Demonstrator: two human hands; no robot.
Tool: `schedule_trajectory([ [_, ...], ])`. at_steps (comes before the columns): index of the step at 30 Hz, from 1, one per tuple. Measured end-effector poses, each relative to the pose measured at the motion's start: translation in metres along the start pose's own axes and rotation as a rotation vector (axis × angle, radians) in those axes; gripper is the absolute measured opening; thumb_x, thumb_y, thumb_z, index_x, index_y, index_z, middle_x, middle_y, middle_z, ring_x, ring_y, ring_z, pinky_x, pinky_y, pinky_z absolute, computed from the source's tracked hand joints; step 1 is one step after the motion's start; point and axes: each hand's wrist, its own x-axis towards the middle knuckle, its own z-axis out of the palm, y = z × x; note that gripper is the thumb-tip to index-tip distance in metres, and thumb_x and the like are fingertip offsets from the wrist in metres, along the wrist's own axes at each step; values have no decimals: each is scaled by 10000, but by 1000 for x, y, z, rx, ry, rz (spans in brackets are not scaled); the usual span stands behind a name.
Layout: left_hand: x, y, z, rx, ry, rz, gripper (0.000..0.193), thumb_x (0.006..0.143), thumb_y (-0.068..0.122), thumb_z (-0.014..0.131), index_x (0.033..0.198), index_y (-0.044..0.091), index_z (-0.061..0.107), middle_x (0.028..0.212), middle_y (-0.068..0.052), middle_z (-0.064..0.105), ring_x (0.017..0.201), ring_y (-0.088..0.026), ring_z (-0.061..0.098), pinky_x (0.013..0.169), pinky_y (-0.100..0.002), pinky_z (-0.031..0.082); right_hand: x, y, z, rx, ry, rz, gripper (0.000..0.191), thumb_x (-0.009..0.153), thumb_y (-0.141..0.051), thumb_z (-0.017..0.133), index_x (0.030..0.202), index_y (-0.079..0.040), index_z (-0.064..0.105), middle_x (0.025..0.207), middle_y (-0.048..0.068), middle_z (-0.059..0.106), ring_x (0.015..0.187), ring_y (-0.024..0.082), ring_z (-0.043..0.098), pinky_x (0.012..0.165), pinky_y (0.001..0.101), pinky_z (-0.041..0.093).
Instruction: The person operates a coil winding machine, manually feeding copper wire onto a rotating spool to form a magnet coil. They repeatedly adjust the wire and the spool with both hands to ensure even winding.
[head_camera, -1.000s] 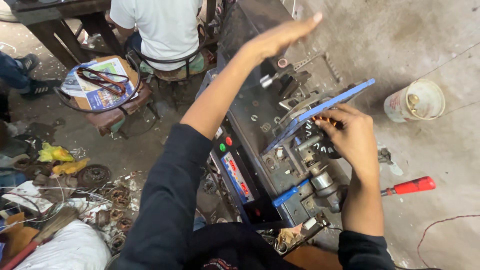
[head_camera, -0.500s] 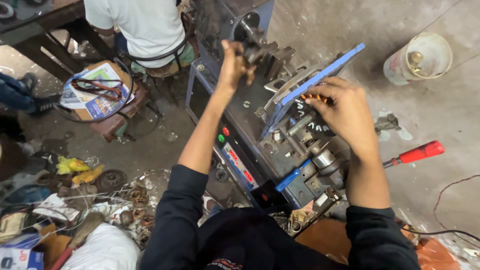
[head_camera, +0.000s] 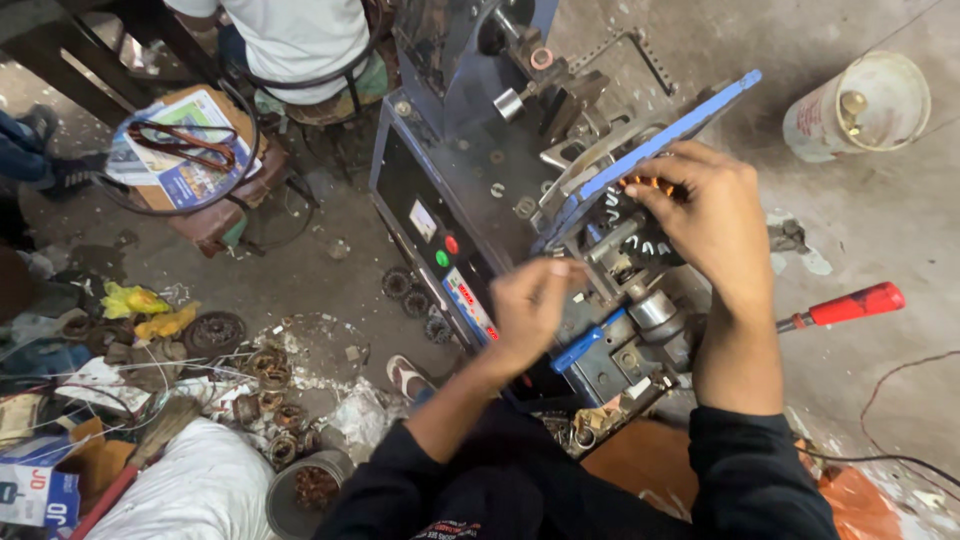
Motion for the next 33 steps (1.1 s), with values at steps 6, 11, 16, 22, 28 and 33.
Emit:
schedule_trajectory([
  [6,4,-8,54,-84,-153,-235,733,932,291,708,1529,0,397,1399,-242,590,1264,-326,617,1069,-393,480,1,-3,0,-10,23,-47,254,860,-83,840,1101,-29,781,1121,176,743,943,314,735,836,371,563],
  [11,15,10,64,-53,-102,-164,728,988,306,724,1559,-26,417,1592,-273,466,1517,-337,447,1228,-402,387,3,-7,-2,-17,-7,15,247,858,-78,833,1094,-27,782,1093,173,745,897,312,730,803,372,557],
  [16,10,26,68,-104,-30,-192,671,976,288,749,1535,11,503,1605,-245,494,1514,-319,494,1222,-390,425,-3,-5,0,-24,14,-21,262,860,-69,841,1114,-35,787,1149,177,733,935,313,726,812,369,557],
  [22,10,28,66,-132,-2,-229,584,884,175,806,1425,95,602,1512,-191,545,1283,-300,656,1050,-369,574,-38,15,10,92,119,0,416,886,-17,859,1259,-10,674,1162,158,738,1041,255,738,923,343,566],
  [28,12,7,49,5,-122,16,580,847,100,851,1390,132,649,1504,-172,545,1157,-210,732,1004,-316,616,-65,43,43,421,253,14,528,954,54,836,1342,-7,484,1318,168,618,1208,240,660,1083,346,551],
  [33,11,7,47,-14,-150,58,604,848,86,862,1406,146,638,1488,-145,558,1317,-246,662,1109,-345,584,-77,52,45,295,195,2,625,981,53,765,1521,-1,456,1460,202,610,1313,295,675,1136,381,548],
])
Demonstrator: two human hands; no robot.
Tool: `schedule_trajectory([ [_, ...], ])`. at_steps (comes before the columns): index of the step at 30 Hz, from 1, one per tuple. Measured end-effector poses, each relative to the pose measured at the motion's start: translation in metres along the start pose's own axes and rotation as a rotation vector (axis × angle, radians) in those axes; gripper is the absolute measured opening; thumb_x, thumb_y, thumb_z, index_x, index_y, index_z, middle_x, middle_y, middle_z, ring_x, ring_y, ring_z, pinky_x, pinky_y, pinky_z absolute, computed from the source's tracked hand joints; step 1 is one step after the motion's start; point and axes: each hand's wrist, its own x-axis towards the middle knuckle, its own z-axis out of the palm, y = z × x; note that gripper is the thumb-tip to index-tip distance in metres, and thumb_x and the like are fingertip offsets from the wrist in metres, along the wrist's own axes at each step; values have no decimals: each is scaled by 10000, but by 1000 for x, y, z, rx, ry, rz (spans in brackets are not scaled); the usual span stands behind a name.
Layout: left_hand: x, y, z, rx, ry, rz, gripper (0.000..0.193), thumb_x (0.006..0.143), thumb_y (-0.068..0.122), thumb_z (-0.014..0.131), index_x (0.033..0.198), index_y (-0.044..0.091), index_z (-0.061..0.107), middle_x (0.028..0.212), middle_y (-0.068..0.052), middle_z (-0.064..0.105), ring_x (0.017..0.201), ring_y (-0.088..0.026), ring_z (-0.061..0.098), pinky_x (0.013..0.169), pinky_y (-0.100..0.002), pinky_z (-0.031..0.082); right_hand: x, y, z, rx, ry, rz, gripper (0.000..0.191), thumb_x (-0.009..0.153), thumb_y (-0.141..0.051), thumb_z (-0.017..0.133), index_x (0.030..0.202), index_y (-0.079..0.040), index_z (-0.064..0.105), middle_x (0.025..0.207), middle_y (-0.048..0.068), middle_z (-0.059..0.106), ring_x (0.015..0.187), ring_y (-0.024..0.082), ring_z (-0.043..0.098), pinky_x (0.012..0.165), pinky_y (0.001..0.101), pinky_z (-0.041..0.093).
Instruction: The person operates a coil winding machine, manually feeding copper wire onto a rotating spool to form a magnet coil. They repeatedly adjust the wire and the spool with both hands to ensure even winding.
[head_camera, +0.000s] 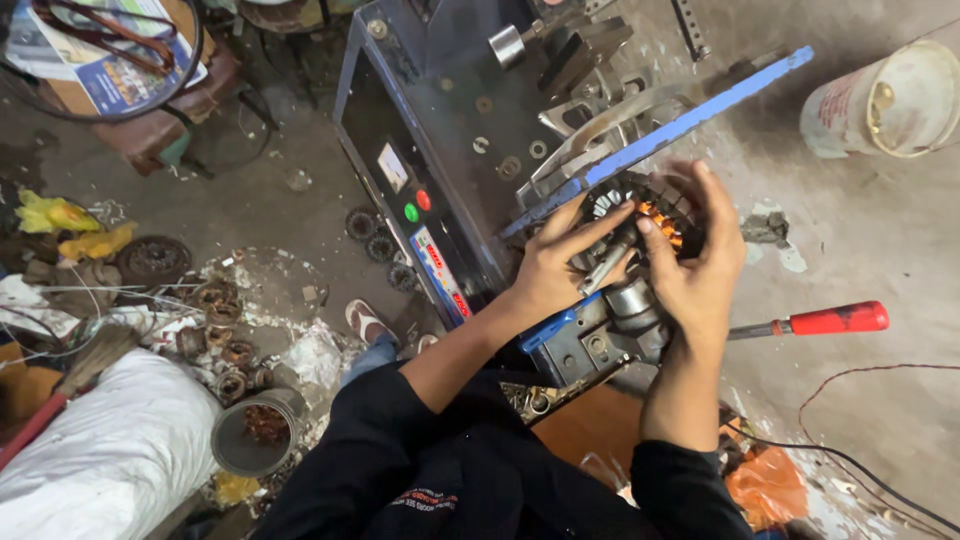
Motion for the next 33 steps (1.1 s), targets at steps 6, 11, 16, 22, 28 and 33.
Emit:
schedule_trajectory([
  [6,3,1,-4,47,-11,-56,594,821,110,884,1374,146,669,1297,-119,651,1189,-256,703,1025,-351,590,11,-3,-1,-169,-26,-137,385,993,-14,810,1340,-47,645,1240,192,699,1138,310,714,1002,349,567],
  [11,2,-7,-2,-41,4,-27,577,828,90,857,1364,122,646,1298,-132,653,1190,-277,697,1019,-361,581,15,-7,8,-213,24,-158,248,913,-7,854,1142,-48,767,1226,197,710,1096,305,737,900,341,594],
  [16,-2,-15,-4,-78,-45,-57,676,825,93,873,1436,138,587,1336,-116,668,1214,-260,682,1050,-341,556,11,-9,11,-219,47,-125,192,948,-3,869,1122,-49,801,1191,184,727,1044,274,741,883,330,590],
  [22,-5,-11,-23,-227,-170,-70,781,877,17,694,1592,87,390,1609,-152,478,1517,-282,447,1319,-388,354,2,-4,-5,-143,64,-124,188,938,-7,870,1109,-38,798,1136,168,730,986,249,712,874,295,553],
  [28,21,-15,-10,-574,-416,-42,744,970,190,807,1591,63,419,1603,-107,458,1507,-251,448,1334,-415,358,-12,-5,-31,72,49,-34,183,917,-22,864,1079,-7,780,1154,148,731,1006,216,704,887,287,543],
  [33,28,-32,17,-1026,-391,-335,666,979,267,780,1543,36,510,1463,-129,626,1388,-272,589,1225,-428,465,8,-13,-42,1,21,3,200,939,-16,872,1117,9,785,1134,156,725,1063,209,691,933,292,528],
])
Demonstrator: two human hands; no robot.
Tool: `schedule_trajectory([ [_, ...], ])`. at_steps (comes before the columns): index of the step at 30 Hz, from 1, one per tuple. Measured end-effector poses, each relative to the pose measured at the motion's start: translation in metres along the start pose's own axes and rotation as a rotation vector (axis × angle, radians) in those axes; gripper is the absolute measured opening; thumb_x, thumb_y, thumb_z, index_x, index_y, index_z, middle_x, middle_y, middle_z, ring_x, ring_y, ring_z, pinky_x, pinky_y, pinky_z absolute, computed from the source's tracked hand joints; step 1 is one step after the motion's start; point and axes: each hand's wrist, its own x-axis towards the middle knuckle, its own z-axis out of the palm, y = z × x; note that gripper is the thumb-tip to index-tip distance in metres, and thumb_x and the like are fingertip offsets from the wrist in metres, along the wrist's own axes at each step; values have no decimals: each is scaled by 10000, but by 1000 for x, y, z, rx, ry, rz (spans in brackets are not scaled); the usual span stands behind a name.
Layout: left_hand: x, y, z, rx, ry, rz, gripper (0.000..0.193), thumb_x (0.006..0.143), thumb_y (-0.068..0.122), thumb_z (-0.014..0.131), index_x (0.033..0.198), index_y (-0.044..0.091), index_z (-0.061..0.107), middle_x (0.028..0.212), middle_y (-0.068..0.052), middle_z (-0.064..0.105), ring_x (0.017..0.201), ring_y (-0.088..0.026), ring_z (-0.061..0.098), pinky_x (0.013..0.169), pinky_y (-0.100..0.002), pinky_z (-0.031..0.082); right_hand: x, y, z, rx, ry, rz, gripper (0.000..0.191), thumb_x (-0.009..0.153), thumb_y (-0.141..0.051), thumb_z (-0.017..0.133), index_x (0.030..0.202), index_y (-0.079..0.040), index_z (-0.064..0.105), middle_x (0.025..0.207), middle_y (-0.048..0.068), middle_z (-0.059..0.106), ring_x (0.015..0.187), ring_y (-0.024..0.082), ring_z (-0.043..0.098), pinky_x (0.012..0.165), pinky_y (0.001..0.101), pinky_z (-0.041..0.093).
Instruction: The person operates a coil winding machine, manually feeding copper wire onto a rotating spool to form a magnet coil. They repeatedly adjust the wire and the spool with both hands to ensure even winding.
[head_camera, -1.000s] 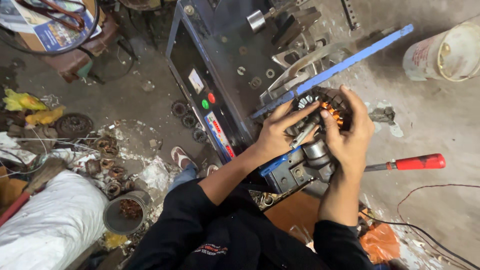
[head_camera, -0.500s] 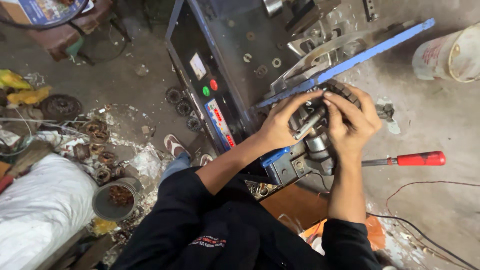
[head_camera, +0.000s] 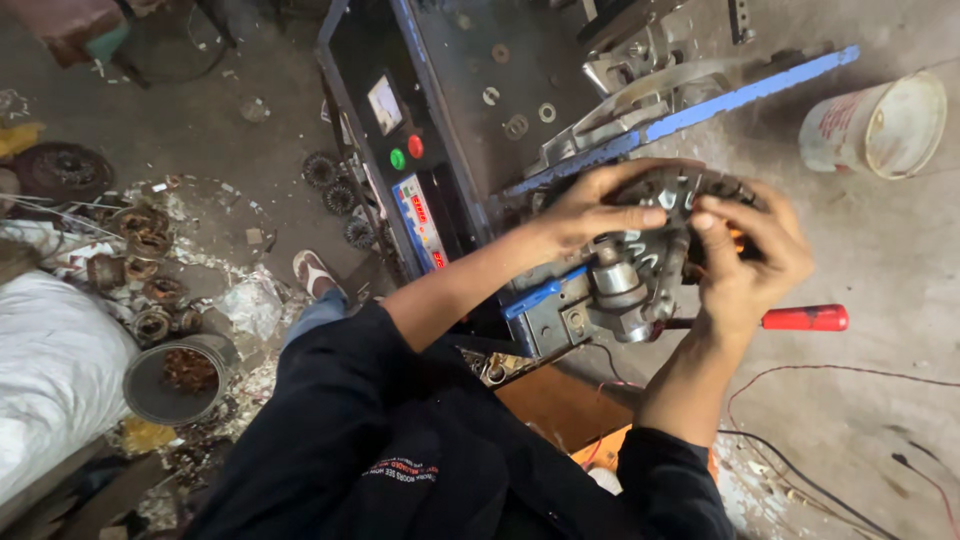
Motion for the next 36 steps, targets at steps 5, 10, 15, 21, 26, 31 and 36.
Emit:
schedule_trajectory([
  [5,10,-24,1,-533,299,-116,517,984,308,746,1392,26,600,1253,-143,683,1164,-270,659,1016,-460,545,31,-8,4,-54,-86,1,168,966,16,861,1114,-1,785,1166,146,729,1086,200,685,939,284,525],
  [10,16,-29,-7,-590,298,-123,446,1003,295,736,1319,-5,639,1178,-152,719,1078,-277,695,971,-458,556,44,-20,11,-102,-138,-18,219,953,28,857,1155,-23,789,1202,145,724,1063,193,686,929,289,531],
  [15,9,-40,-14,-540,30,233,686,754,476,823,1287,99,610,1259,5,692,1168,-115,681,1022,-310,551,49,-29,15,-215,-179,-28,216,926,47,838,1128,-20,799,1172,149,733,1078,210,701,944,298,540],
  [21,27,-75,-37,-720,260,-102,511,1015,256,746,1398,-42,587,1334,-184,643,1222,-313,629,1124,-472,505,57,-34,22,-250,-203,-49,204,945,31,840,1140,-15,799,1176,148,739,998,189,710,900,293,556],
  [26,26,-100,-48,-787,94,180,559,954,285,727,1415,-3,595,1422,-106,626,1318,-238,598,1174,-479,482,62,-32,25,-299,-204,-79,185,950,7,876,1105,27,778,1211,172,738,958,209,709,857,299,558],
  [31,32,-106,-49,-861,216,67,469,1071,284,680,1409,-21,567,1364,-157,618,1268,-283,598,1144,-533,486,63,-31,23,-330,-228,-99,175,958,11,869,1095,45,766,1157,179,743,930,215,716,869,310,559],
  [36,34,-112,-54,-843,176,76,481,1060,272,674,1421,-29,574,1393,-145,611,1288,-266,593,1167,-485,478,62,-31,26,-348,-202,-116,181,943,17,866,1094,48,771,1236,192,741,952,229,728,849,314,564],
])
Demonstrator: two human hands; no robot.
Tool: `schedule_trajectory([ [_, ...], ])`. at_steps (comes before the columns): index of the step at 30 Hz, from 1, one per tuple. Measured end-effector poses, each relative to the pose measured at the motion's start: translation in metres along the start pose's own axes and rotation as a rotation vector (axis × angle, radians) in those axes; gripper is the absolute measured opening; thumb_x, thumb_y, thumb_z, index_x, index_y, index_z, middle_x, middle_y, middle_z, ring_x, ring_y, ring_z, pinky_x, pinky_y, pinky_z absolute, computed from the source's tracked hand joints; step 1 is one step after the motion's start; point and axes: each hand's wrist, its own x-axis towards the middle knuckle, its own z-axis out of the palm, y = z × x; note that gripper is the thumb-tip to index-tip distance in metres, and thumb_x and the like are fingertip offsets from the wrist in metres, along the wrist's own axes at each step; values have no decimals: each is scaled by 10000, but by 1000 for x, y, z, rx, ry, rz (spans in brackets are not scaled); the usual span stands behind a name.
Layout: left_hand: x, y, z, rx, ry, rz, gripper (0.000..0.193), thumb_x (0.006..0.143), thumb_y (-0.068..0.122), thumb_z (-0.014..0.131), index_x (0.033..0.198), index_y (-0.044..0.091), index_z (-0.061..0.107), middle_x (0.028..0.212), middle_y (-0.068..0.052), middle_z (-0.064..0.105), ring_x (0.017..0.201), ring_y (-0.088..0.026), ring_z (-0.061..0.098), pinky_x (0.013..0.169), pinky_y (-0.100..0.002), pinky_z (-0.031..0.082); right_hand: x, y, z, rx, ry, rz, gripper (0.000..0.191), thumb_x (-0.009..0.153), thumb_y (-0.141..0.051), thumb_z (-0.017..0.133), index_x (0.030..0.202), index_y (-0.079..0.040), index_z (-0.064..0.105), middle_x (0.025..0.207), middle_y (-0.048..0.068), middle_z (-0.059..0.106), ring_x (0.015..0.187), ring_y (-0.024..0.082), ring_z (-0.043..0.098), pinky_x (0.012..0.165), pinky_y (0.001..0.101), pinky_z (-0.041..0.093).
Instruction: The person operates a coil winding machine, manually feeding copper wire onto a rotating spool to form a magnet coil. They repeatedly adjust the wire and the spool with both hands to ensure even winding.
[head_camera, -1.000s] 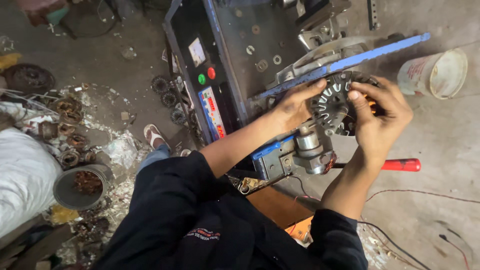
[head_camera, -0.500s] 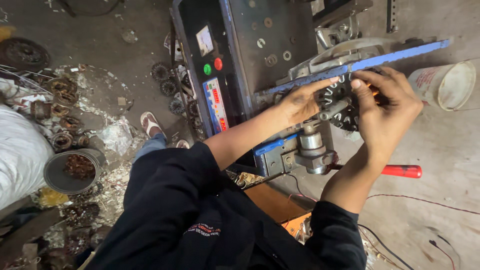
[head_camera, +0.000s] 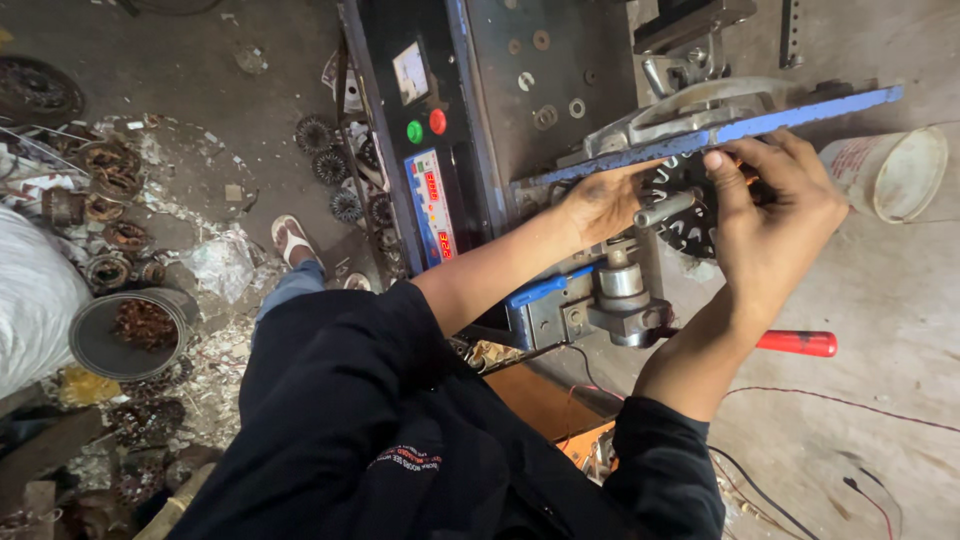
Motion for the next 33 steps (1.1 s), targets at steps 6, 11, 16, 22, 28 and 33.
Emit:
schedule_trajectory([
  [6,3,0,-11,111,-82,72,795,818,386,857,1426,-48,585,1538,-86,512,1397,-236,524,1234,-491,423,5,-5,1,18,-24,-9,165,960,35,845,1081,74,741,1094,150,728,905,215,704,840,299,546],
  [11,3,-1,-8,150,31,21,917,712,426,914,1419,-35,553,1543,-92,478,1399,-248,495,1234,-529,422,10,-10,-1,-5,-41,4,173,940,37,855,1057,76,733,1024,134,709,868,218,676,838,313,526],
  [16,11,-2,-3,135,41,-17,824,773,375,880,1428,-19,572,1503,-129,512,1355,-281,525,1182,-474,453,11,-14,-4,-52,-66,-2,192,906,47,864,1054,69,744,999,132,715,862,214,682,834,311,531],
  [22,15,-6,-10,196,37,9,841,789,386,905,1435,-21,552,1534,-131,487,1418,-259,459,1226,-482,396,13,-20,0,-83,-32,-34,213,880,53,875,1062,53,764,1007,133,732,896,219,712,822,317,550],
  [28,-2,0,18,281,-81,30,853,851,446,811,1510,-4,509,1578,-84,477,1493,-248,376,1245,-505,313,13,-22,0,-97,-18,-76,220,860,76,856,1056,51,760,1002,143,722,890,237,706,818,331,546],
  [33,-68,17,61,465,294,-269,601,956,375,741,1447,223,429,1418,-174,609,1270,-343,651,1085,-477,523,11,-4,1,-89,-49,-88,200,866,88,868,1019,47,745,944,137,705,885,247,684,819,349,537],
])
